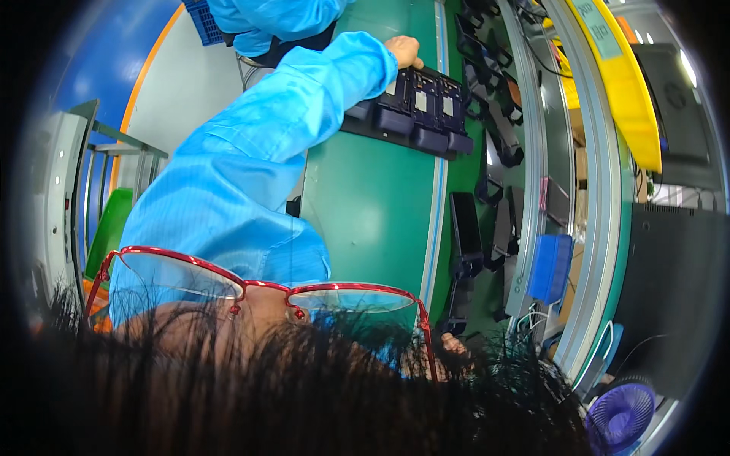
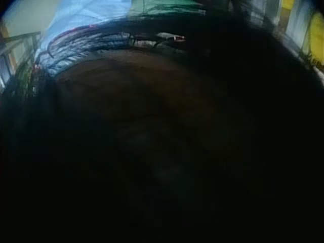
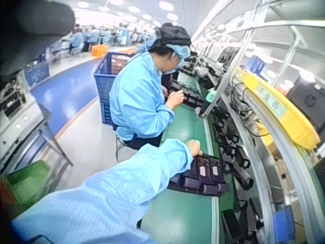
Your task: Assembling components into electronic device housings using an electric screwdriver on a production line.
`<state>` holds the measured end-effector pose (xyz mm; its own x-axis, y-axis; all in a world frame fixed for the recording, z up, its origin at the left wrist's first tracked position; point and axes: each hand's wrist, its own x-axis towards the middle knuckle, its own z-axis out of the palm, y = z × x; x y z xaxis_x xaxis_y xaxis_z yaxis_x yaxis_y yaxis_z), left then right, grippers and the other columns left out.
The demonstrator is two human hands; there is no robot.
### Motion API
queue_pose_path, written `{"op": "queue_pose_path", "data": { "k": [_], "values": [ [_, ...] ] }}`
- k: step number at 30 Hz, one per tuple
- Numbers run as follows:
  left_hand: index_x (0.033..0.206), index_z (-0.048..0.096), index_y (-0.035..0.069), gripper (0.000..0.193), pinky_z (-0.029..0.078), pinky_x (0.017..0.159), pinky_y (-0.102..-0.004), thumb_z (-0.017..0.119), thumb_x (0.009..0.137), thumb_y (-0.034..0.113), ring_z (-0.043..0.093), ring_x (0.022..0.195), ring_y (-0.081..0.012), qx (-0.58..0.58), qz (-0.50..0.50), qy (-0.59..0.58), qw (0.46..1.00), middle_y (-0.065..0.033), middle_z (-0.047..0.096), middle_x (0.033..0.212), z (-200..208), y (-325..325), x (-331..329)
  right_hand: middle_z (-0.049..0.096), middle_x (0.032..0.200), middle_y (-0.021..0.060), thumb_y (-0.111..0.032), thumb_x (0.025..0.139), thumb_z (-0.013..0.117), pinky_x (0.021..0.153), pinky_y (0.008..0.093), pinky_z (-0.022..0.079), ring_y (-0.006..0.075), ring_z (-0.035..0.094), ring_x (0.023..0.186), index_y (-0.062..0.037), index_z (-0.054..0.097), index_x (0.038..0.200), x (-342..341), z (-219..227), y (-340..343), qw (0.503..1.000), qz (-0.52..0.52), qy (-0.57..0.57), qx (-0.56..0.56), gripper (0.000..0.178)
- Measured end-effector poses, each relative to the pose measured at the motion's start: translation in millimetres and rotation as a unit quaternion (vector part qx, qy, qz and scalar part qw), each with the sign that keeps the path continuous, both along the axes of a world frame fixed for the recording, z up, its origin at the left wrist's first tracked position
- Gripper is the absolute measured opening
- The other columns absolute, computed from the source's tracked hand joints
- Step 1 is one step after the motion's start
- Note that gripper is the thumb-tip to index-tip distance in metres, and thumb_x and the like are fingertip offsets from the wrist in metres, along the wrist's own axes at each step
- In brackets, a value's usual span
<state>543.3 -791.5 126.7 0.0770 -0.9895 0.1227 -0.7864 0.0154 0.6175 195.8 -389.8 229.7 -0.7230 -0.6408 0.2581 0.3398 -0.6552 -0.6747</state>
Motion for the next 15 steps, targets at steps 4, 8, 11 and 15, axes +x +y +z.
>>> {"op": "queue_pose_path", "data": {
  "k": [4, 8, 11, 15],
  "values": [
    [0.100, 0.067, -0.001, 0.043, 0.047, 0.088, -0.0408, 0.075, 0.074, 0.032, 0.061, 0.101, -0.0350, 0.014, -0.039, -0.012, 0.999, -0.0221, 0.063, 0.104, 1.3, -5.1, 4.5, 0.045, 0.064, 0.0019, -0.036, 0.083, 0.058, 0.051, 0.0274, 0.035, 0.0129, 0.042, 0.052, -0.0107, 0.054, 0.084, 2.4, -3.7, -16.8, 1.000, 0.015, 0.004, 0.006, 0.026],
    [0.103, 0.065, -0.002, 0.043, 0.047, 0.089, -0.0414, 0.074, 0.075, 0.030, 0.060, 0.102, -0.0360, 0.022, -0.064, -0.026, 0.997, -0.0231, 0.063, 0.105, -4.7, -15.7, 15.6, 0.045, 0.064, 0.0020, -0.036, 0.082, 0.058, 0.051, 0.0275, 0.035, 0.0130, 0.042, 0.052, -0.0103, 0.054, 0.084, 8.2, -1.5, -31.3, 1.000, 0.030, 0.006, 0.006, 0.026],
    [0.105, 0.065, -0.001, 0.044, 0.047, 0.089, -0.0417, 0.073, 0.075, 0.030, 0.060, 0.102, -0.0368, 0.013, -0.047, -0.020, 0.999, -0.0235, 0.063, 0.104, -12.9, -26.2, 30.8, 0.045, 0.064, 0.0021, -0.035, 0.082, 0.058, 0.051, 0.0276, 0.035, 0.0130, 0.042, 0.052, -0.0100, 0.054, 0.084, 14.9, 1.8, -41.2, 0.999, 0.040, 0.005, 0.007, 0.026],
    [0.097, 0.066, 0.000, 0.041, 0.049, 0.084, -0.0422, 0.073, 0.075, 0.033, 0.062, 0.097, -0.0345, 0.010, -0.071, -0.020, 0.997, -0.0199, 0.065, 0.099, -11.5, -33.4, 29.7, 0.044, 0.064, 0.0022, -0.034, 0.082, 0.059, 0.051, 0.0277, 0.035, 0.0131, 0.041, 0.053, -0.0097, 0.054, 0.083, 26.8, 3.7, -48.6, 0.999, 0.041, 0.002, 0.009, 0.025]
  ]
}}
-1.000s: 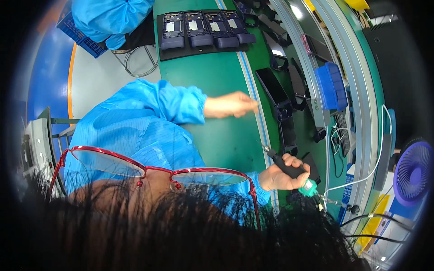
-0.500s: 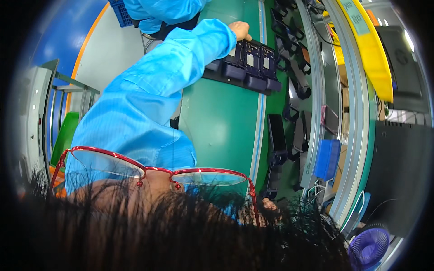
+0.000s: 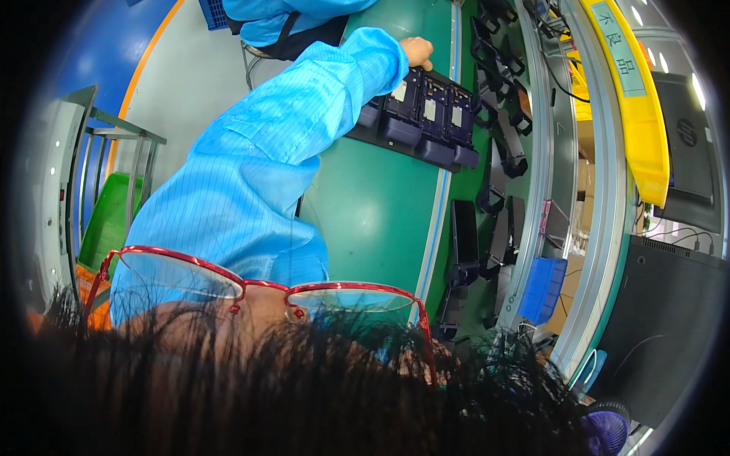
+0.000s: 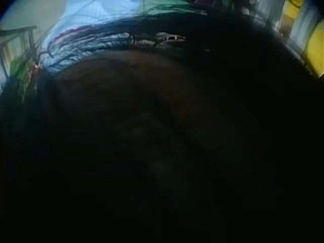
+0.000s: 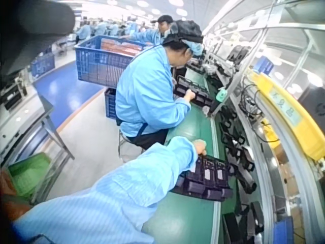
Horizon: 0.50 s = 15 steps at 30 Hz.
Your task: Assembling components into electronic device housings using an electric screwdriver on a production line.
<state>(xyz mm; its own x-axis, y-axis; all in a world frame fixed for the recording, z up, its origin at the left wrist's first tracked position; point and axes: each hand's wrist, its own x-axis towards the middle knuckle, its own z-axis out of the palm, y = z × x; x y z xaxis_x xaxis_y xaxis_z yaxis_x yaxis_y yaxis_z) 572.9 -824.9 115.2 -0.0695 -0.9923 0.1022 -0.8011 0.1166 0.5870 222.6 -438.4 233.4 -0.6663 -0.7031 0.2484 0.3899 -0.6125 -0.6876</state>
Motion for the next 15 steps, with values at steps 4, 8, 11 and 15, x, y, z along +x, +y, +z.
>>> {"op": "queue_pose_path", "data": {
  "k": [4, 8, 11, 15],
  "values": [
    [0.094, 0.067, 0.002, 0.037, 0.049, 0.081, -0.0421, 0.073, 0.074, 0.033, 0.063, 0.092, -0.0344, 0.006, -0.032, 0.011, 0.999, -0.0183, 0.066, 0.094, -20.5, -11.2, 8.3, 0.044, 0.064, 0.0023, -0.034, 0.082, 0.059, 0.051, 0.0279, 0.035, 0.0132, 0.041, 0.053, -0.0093, 0.054, 0.083, 17.1, 8.8, -11.8, 1.000, 0.004, 0.008, 0.012, 0.025],
    [0.093, 0.068, 0.002, 0.039, 0.049, 0.081, -0.0435, 0.074, 0.072, 0.035, 0.063, 0.093, -0.0362, 0.026, -0.131, 0.035, 0.990, -0.0200, 0.066, 0.094, -26.6, -28.2, 17.8, 0.044, 0.065, 0.0025, -0.033, 0.081, 0.059, 0.051, 0.0280, 0.035, 0.0132, 0.041, 0.053, -0.0089, 0.054, 0.083, 45.2, 18.3, -46.2, 1.000, -0.002, 0.003, 0.023, 0.025],
    [0.093, 0.068, 0.002, 0.037, 0.049, 0.081, -0.0433, 0.073, 0.072, 0.032, 0.063, 0.093, -0.0361, 0.027, -0.135, 0.051, 0.989, -0.0208, 0.066, 0.094, -17.3, -42.8, 37.0, 0.044, 0.065, 0.0025, -0.033, 0.081, 0.060, 0.051, 0.0281, 0.035, 0.0133, 0.041, 0.053, -0.0086, 0.054, 0.083, 68.2, 24.9, -84.1, 0.999, 0.008, 0.007, 0.030, 0.025],
    [0.091, 0.069, 0.002, 0.034, 0.050, 0.081, -0.0428, 0.073, 0.072, 0.030, 0.063, 0.092, -0.0359, 0.032, -0.130, 0.055, 0.989, -0.0211, 0.066, 0.092, -2.2, -42.3, 21.2, 0.043, 0.065, 0.0027, -0.032, 0.081, 0.060, 0.051, 0.0282, 0.035, 0.0134, 0.041, 0.054, -0.0083, 0.054, 0.083, 93.4, 31.5, -93.5, 0.999, -0.016, -0.004, 0.028, 0.025]
  ]
}}
